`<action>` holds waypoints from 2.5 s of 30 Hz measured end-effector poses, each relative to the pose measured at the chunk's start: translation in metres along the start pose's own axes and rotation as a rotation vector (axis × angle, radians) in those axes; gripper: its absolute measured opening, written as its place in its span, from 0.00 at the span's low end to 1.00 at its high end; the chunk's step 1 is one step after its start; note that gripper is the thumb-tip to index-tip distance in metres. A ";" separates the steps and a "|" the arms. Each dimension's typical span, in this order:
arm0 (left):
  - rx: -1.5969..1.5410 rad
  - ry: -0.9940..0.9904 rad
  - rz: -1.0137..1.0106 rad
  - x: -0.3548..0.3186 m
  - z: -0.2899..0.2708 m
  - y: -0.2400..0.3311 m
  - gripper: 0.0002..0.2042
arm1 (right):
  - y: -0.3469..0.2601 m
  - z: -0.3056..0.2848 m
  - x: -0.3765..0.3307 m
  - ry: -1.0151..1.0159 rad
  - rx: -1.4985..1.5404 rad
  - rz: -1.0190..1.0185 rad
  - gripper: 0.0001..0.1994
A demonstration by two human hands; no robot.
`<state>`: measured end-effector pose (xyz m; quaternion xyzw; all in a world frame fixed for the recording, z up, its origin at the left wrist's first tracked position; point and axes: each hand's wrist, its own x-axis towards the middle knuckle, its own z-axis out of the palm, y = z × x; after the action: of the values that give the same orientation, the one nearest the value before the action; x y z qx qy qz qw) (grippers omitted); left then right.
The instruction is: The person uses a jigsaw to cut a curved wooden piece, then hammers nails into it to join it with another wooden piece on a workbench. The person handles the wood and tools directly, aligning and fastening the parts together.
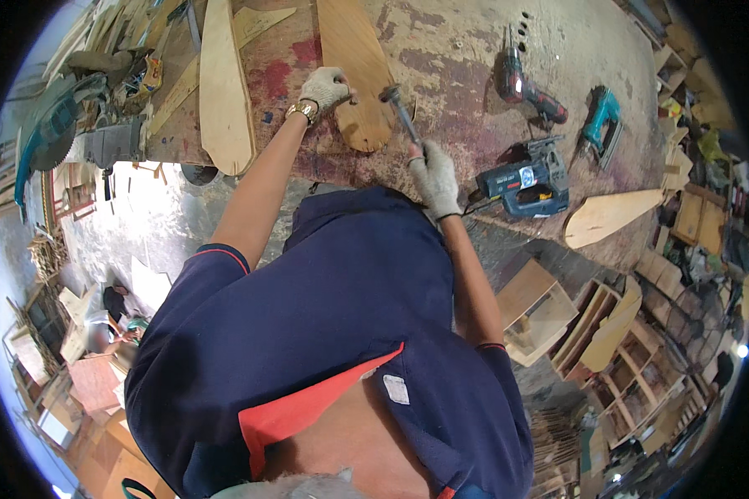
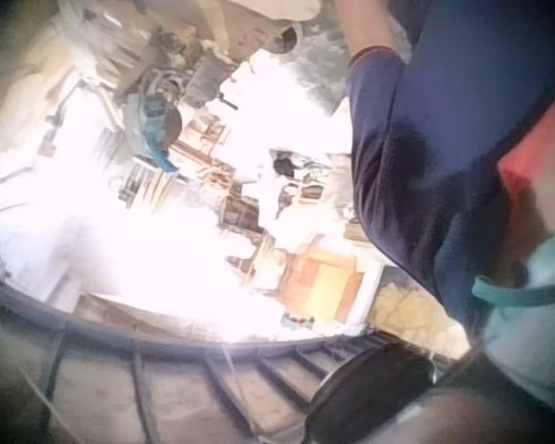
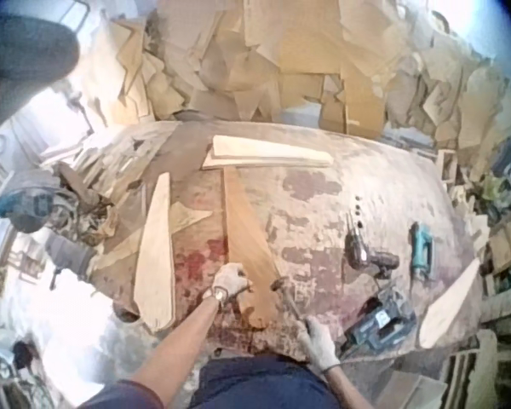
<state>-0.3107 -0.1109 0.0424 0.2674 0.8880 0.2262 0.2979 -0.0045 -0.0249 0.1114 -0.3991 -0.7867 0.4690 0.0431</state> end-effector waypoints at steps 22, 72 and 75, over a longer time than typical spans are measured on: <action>0.127 0.687 -0.022 0.004 0.064 -0.035 0.31 | -0.075 -0.002 0.023 0.038 -0.027 -0.418 0.17; 0.100 0.675 0.268 0.007 0.049 0.059 0.20 | 0.101 0.001 0.066 0.340 0.102 0.221 0.27; -0.004 0.310 0.409 0.029 0.064 0.114 0.16 | 0.112 -0.001 0.071 0.370 0.218 0.270 0.29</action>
<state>-0.2501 0.0083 0.0478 0.4031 0.8500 0.3219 0.1066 0.0132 0.0506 0.0039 -0.5726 -0.6497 0.4717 0.1661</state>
